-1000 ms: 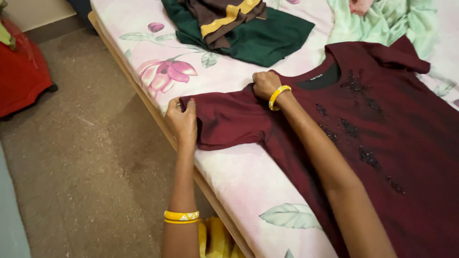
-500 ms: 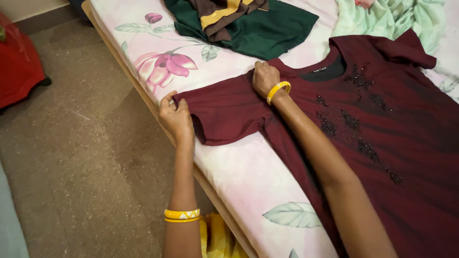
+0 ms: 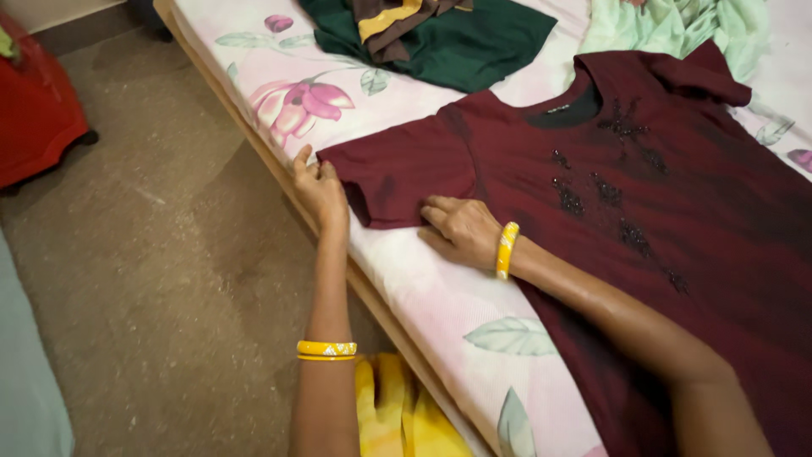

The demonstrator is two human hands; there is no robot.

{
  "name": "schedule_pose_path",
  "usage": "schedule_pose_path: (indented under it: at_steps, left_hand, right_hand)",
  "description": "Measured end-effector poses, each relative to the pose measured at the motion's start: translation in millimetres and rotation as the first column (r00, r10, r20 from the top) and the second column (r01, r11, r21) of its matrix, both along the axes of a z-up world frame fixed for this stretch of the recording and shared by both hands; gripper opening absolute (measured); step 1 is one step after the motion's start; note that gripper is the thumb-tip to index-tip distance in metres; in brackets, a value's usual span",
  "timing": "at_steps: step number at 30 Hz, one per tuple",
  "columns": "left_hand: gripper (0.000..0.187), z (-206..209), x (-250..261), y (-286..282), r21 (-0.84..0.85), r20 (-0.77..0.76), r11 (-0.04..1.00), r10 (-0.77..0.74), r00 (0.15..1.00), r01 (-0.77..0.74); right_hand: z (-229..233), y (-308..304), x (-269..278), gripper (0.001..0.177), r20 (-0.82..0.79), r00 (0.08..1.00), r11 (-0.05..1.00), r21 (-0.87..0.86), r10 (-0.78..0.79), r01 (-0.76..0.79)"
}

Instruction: The person irons a maroon short-sleeved top with black embroidery on a bed. They use a blue electric iron to smooth the fabric, adjusting the garment and sleeves as needed.

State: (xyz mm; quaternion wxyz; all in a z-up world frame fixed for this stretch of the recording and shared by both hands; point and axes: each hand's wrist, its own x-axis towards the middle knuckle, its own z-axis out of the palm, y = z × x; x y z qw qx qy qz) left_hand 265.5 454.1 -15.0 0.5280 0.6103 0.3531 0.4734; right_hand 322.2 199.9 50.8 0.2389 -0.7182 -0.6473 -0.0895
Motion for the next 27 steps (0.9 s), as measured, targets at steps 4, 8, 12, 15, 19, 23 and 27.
schedule_pose_path:
  at_steps: [4,8,12,15,19,23,27]
  left_hand:
    - [0.062,25,-46,-63,0.592,-0.092,0.803,-0.015,0.996,0.067]
    - [0.056,46,-88,-96,0.774,-0.540,0.422,0.049,0.840,0.472]
    - [0.054,28,-92,-74,0.594,-0.787,0.432,0.136,0.602,0.679]
    - [0.053,5,-91,-59,0.557,-0.819,0.465,0.169,0.549,0.688]
    - [0.062,-10,-93,-64,0.567,-0.818,0.467,0.225,0.530,0.678]
    - [0.077,16,-93,-92,0.515,-0.856,0.500,0.256,0.449,0.696]
    - [0.081,57,-103,-166,0.583,-0.803,0.370,0.125,0.583,0.723]
  right_hand:
    - [-23,-1,-9,0.032,0.090,0.995,0.990,0.140,-0.031,0.019]
    - [-33,-3,-13,0.031,-0.016,0.998,0.988,0.144,-0.061,0.063]
    - [-40,-2,-14,0.033,0.066,0.994,0.982,0.176,-0.084,0.071]
    - [-38,-1,-16,0.033,0.116,0.989,0.968,0.244,-0.093,0.063]
    - [-35,-28,-48,0.032,0.116,0.992,0.960,0.280,-0.052,0.018]
    - [-14,-99,-101,0.038,0.078,0.996,0.988,0.141,0.048,-0.059]
    - [24,-219,-128,0.043,-0.027,0.996,0.992,0.087,-0.085,0.087]
